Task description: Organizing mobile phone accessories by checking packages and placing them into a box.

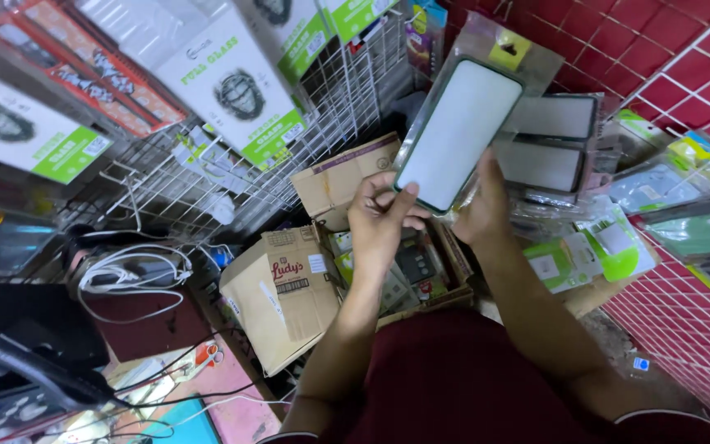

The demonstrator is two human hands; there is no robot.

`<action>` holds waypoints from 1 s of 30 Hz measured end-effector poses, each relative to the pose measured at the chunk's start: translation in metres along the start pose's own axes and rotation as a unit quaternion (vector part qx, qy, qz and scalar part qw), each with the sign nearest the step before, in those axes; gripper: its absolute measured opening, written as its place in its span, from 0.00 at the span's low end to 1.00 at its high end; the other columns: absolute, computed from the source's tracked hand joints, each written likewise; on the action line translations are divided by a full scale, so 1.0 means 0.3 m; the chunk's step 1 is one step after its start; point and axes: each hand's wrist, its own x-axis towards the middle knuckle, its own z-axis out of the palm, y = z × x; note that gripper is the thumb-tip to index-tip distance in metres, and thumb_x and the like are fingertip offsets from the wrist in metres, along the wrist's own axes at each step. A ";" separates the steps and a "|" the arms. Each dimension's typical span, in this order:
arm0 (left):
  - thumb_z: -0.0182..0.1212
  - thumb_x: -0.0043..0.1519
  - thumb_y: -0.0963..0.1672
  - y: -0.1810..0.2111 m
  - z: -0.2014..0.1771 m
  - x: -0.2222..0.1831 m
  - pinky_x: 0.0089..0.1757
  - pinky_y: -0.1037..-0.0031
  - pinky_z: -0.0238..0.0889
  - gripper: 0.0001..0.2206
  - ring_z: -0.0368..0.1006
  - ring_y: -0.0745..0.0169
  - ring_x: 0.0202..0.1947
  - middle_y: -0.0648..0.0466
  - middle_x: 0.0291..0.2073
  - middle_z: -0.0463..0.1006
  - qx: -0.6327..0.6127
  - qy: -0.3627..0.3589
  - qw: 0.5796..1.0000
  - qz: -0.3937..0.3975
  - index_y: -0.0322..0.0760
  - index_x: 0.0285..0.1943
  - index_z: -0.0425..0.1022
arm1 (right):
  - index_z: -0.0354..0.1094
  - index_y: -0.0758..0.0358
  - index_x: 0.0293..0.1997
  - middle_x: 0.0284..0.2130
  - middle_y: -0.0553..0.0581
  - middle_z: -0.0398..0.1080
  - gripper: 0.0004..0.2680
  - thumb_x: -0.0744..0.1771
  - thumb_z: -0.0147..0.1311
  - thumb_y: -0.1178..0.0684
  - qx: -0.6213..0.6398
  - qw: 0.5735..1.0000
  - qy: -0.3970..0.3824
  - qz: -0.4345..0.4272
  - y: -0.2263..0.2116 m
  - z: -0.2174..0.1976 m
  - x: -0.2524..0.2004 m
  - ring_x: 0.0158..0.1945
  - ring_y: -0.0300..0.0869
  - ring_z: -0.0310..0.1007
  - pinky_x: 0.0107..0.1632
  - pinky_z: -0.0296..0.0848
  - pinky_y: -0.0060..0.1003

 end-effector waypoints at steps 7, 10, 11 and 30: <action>0.75 0.60 0.40 0.055 0.050 -0.037 0.29 0.75 0.62 0.21 0.66 0.58 0.25 0.42 0.25 0.71 0.340 0.095 0.927 0.128 0.30 0.57 0.68 | 0.51 0.65 0.73 0.61 0.62 0.68 0.20 0.72 0.50 0.52 -0.039 0.999 -0.009 -0.036 -0.038 0.102 -0.024 0.64 0.50 0.71 0.68 0.70 0.51; 0.74 0.52 0.39 0.064 0.056 -0.026 0.36 0.74 0.67 0.32 0.69 0.57 0.34 0.40 0.39 0.72 0.388 0.113 0.844 0.354 0.25 0.64 0.61 | 0.52 0.65 0.72 0.60 0.62 0.68 0.20 0.71 0.50 0.51 -0.029 0.999 0.020 -0.026 -0.038 0.067 -0.028 0.64 0.51 0.70 0.68 0.69 0.51; 0.70 0.55 0.39 0.025 0.036 -0.007 0.38 0.77 0.69 0.27 0.73 0.66 0.38 0.50 0.42 0.76 0.218 0.048 0.948 0.227 0.29 0.63 0.64 | 0.52 0.66 0.72 0.60 0.63 0.69 0.20 0.72 0.50 0.51 -0.024 0.999 0.004 -0.026 -0.036 0.054 -0.029 0.63 0.51 0.71 0.68 0.69 0.51; 0.69 0.59 0.43 -0.363 0.270 0.345 0.26 0.78 0.61 0.14 0.69 0.73 0.25 0.60 0.27 0.77 0.154 -0.249 0.955 -0.044 0.31 0.51 0.77 | 0.61 0.68 0.65 0.53 0.56 0.72 0.18 0.67 0.59 0.63 -0.517 0.839 0.148 -0.084 -0.529 -0.325 0.018 0.55 0.39 0.73 0.57 0.72 0.33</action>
